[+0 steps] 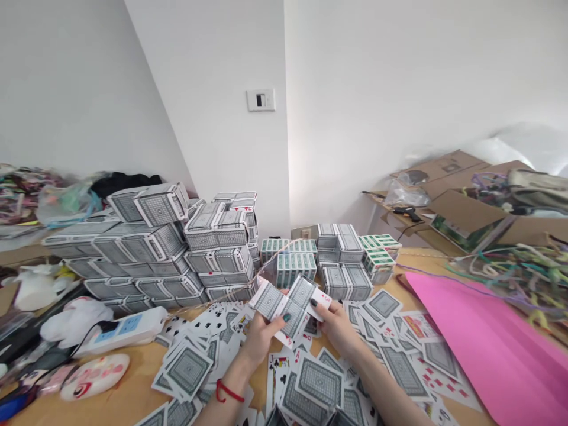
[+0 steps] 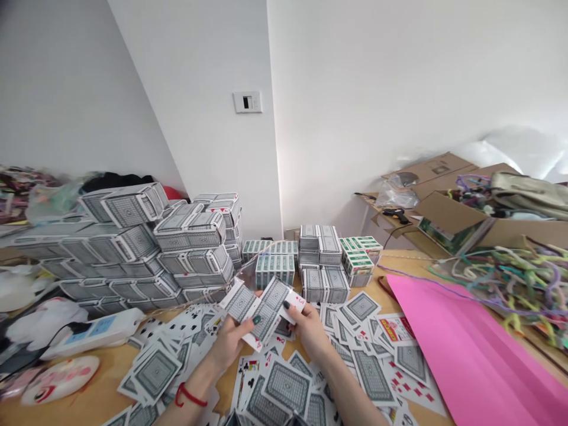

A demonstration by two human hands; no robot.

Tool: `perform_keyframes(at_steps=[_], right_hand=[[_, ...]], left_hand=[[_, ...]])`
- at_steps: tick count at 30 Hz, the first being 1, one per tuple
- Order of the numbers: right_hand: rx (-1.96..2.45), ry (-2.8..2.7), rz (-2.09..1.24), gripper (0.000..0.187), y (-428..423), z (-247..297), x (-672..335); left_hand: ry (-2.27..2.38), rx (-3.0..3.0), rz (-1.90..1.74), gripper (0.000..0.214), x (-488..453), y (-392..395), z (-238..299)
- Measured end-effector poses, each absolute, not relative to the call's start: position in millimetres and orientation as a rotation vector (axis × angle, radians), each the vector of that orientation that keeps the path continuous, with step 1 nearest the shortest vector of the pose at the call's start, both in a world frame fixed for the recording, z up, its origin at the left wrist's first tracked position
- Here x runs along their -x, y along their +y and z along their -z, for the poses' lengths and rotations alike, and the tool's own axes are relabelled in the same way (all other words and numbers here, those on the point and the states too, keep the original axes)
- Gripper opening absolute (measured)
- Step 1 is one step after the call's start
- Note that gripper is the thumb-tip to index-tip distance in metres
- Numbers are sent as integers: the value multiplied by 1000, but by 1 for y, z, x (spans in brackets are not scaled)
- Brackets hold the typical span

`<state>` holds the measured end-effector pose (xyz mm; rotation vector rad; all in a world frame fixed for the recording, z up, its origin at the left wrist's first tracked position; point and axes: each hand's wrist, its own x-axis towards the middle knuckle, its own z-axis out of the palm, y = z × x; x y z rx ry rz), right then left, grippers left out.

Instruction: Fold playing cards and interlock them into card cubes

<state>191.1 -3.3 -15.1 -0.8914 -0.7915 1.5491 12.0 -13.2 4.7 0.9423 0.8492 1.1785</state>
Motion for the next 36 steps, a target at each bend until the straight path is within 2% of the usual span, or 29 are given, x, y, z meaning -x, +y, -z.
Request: perform_keyframes(at_steps=[4, 8, 17, 26, 36], right_hand=[[812, -659, -1639, 24, -3, 13, -193], [796, -721, -1713, 23, -5, 11, -196], [876, -875, -1629, 29, -1, 28, -192], [1008, -1016, -1582, 34, 2, 38, -196], [1022, -1025, -1561, 38, 7, 49, -194]], left_hand=[[684, -833, -983, 51, -7, -13, -10], [704, -783, -1034, 43, -8, -9, -17], [737, -882, -916, 34, -11, -10, -27], [879, -914, -798, 40, -1, -2, -12], [811, -939, -735, 36, 4, 2, -8]])
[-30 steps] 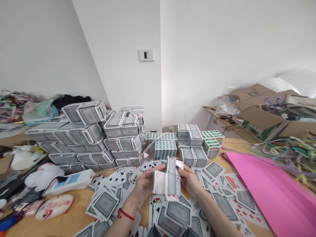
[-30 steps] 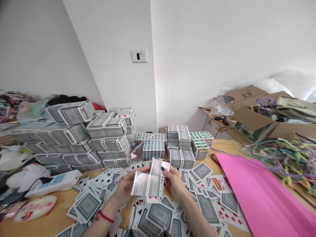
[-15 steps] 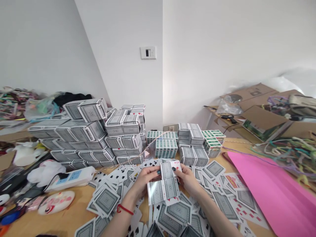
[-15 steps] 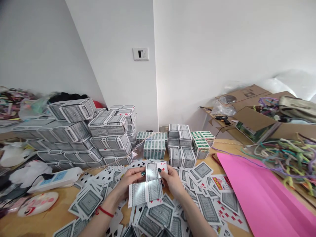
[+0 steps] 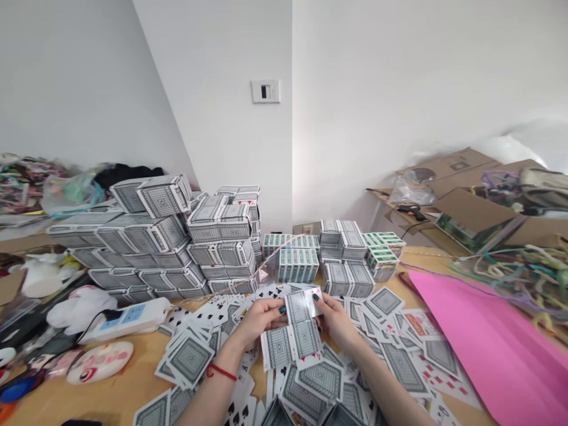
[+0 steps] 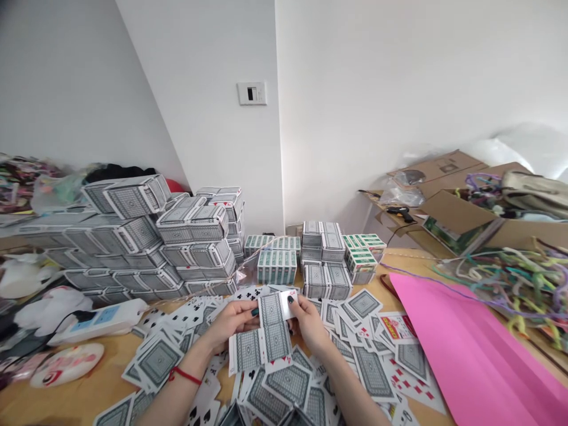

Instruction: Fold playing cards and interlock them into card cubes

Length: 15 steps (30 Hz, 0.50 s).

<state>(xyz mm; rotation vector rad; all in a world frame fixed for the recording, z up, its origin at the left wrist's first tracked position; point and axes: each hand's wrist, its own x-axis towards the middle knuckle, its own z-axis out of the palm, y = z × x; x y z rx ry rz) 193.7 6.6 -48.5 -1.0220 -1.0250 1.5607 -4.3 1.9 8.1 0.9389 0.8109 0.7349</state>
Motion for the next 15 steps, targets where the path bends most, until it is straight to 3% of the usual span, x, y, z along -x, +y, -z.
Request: perform_keyframes(at_steps=[15], right_hand=[[1067, -1125, -1434, 42, 5, 36, -192]], left_hand=[[938, -1019, -768, 36, 2, 4, -8]])
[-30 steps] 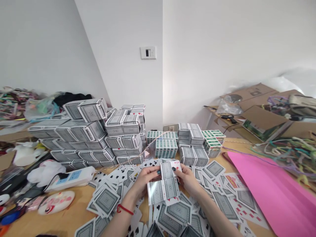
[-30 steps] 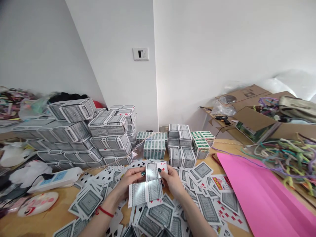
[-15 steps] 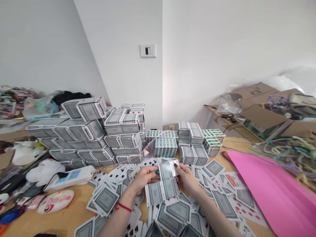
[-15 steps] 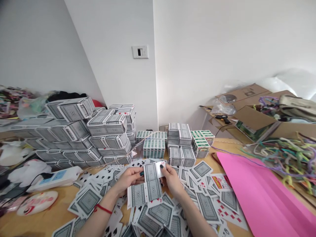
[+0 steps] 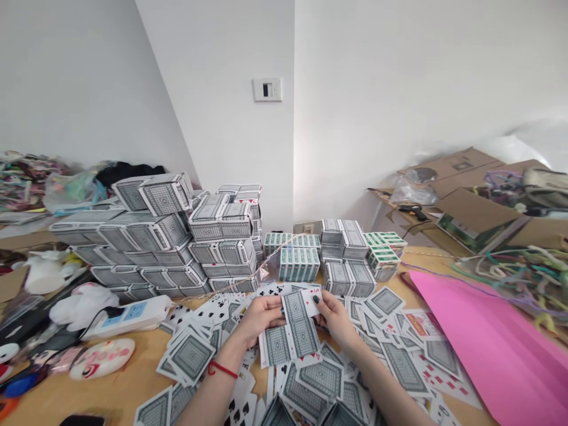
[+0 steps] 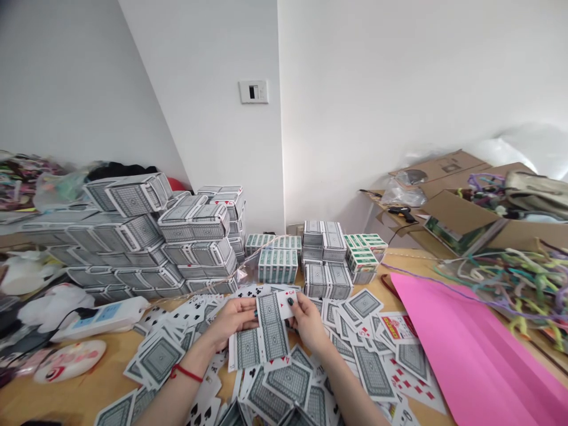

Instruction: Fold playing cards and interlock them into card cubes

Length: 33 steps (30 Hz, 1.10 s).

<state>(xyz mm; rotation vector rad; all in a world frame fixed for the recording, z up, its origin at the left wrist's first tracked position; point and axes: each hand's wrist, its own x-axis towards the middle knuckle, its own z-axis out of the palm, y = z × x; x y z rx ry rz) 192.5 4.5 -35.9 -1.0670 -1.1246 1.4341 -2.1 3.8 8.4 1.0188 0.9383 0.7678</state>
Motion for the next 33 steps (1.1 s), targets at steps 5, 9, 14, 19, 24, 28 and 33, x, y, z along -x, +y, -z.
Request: perform_keyframes(at_steps=[5, 9, 14, 19, 24, 28, 33], right_hand=[[1086, -1109, -1435, 40, 4, 31, -197], [1076, -1129, -1427, 40, 5, 35, -197], [1075, -1150, -1448, 43, 8, 43, -193], [1111, -1242, -1383, 42, 7, 43, -194], [1110, -1263, -1339, 40, 6, 38, -195], [1115, -1263, -1363, 40, 5, 34, -197], [1112, -1365, -1340, 39, 5, 37, -199]], left_hand=[[970, -1008, -783, 35, 2, 3, -9], [976, -1011, -780, 33, 0, 3, -9], [968, -1041, -768, 32, -1, 3, -8], [963, -1058, -776, 32, -2, 3, -5], [972, -1046, -808, 36, -2, 4, -1], [981, -1032, -804, 37, 0, 5, -1], [1011, -1044, -790, 37, 1, 4, -4]])
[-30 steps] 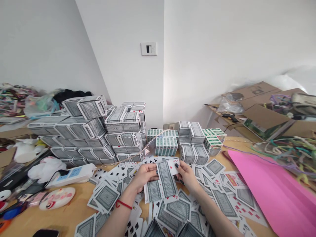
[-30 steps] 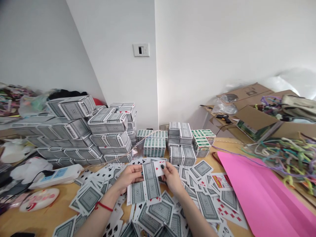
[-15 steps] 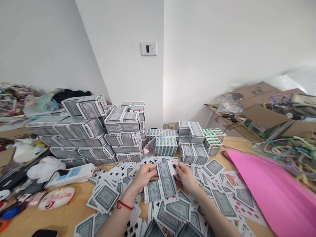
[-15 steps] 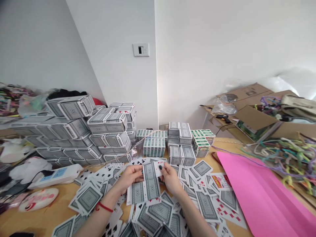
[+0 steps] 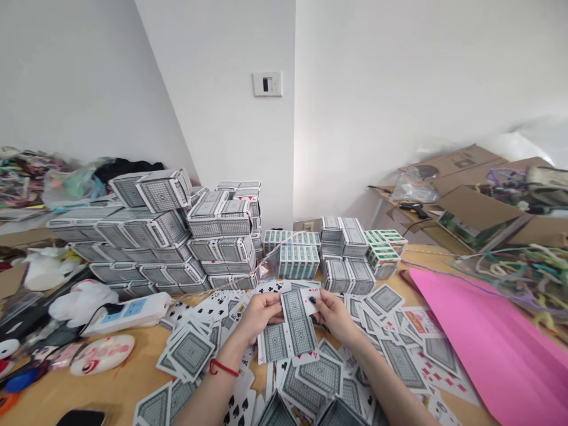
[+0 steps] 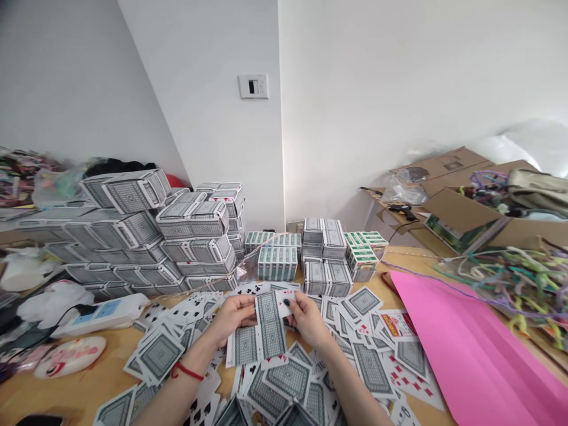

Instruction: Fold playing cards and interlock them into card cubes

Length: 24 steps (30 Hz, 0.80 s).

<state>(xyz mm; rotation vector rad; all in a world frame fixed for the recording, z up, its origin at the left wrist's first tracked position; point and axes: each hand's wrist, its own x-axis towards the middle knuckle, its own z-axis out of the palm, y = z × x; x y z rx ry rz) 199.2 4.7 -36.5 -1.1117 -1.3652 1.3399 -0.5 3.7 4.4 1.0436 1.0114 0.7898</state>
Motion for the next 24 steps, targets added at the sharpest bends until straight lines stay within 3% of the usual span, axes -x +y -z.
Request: perform_keyframes(at_steps=[12, 24], right_hand=[[1138, -1392, -1501, 42, 4, 40, -199], [1096, -1359, -1500, 43, 4, 35, -200]], left_hand=[[991, -1122, -754, 31, 1, 3, -5], [910, -1060, -747, 42, 0, 4, -4]])
